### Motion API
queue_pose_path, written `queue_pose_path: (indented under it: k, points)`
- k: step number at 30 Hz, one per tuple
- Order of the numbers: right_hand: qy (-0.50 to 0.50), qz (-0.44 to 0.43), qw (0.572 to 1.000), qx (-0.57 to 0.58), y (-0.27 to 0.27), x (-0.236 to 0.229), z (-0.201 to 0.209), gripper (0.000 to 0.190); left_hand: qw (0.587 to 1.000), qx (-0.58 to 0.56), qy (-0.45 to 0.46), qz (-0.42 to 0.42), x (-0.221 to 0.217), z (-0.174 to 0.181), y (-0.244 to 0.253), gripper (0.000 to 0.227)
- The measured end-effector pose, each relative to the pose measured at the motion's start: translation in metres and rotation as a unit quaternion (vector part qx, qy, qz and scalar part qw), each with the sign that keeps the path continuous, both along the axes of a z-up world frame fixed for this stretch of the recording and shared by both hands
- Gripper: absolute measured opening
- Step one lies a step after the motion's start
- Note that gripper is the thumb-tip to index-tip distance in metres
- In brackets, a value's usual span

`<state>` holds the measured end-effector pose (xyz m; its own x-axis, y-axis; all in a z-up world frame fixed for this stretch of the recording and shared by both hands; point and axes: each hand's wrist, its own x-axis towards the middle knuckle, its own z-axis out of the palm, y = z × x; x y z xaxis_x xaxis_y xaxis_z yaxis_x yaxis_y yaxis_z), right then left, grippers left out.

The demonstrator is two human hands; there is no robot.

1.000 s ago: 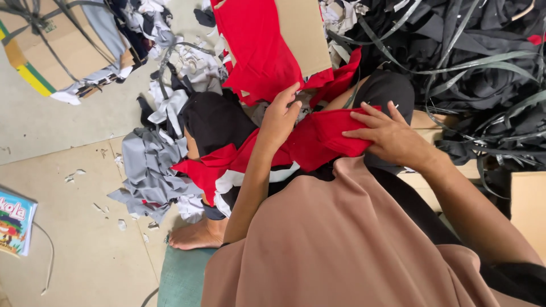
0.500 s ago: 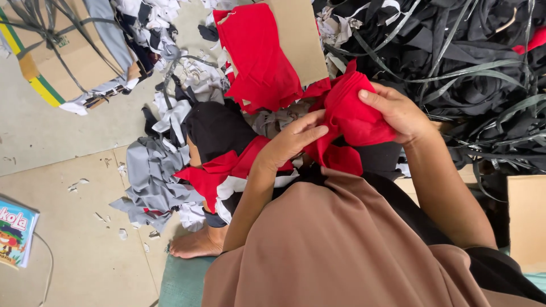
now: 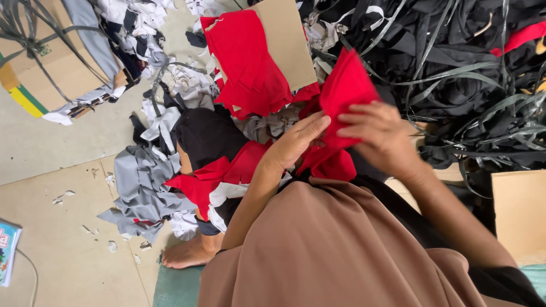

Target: Sorting and layering fabric scraps onto a cardboard sheet

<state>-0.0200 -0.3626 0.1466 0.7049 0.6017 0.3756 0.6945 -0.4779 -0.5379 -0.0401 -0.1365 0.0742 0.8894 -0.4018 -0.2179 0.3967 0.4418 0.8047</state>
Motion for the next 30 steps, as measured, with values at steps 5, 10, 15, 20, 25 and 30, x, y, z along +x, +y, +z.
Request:
queue_pose_path:
  k: [5,10,15,20,25,30]
  points:
    - [0.18,-0.012,0.978,0.105,-0.002,-0.006,-0.013,0.024,1.0,0.012,-0.005,-0.007,-0.011,0.019,0.003,0.037]
    - [0.314,-0.146,0.924,0.161,-0.015,0.023,-0.052,0.032,0.998,0.03,-0.046,-0.037,-0.007,0.007,0.001,0.036]
    - [0.451,-0.084,0.841,0.288,-0.012,0.029,-0.048,0.023,0.94,0.247,-0.207,-0.109,-0.004,0.009,0.003,0.034]
    - [0.388,-0.081,0.888,0.234,-0.01,0.03,-0.039,0.022,0.95,0.228,-0.195,-0.089,-0.006,-0.015,0.001,0.03]
    - [0.165,-0.063,0.98,0.092,0.003,0.021,0.001,0.016,0.953,0.232,-0.183,-0.066,-0.004,-0.01,-0.003,0.035]
    - [0.099,-0.08,0.99,0.054,-0.016,0.005,0.024,0.019,0.994,0.069,-0.078,-0.035,-0.014,-0.085,-0.002,0.026]
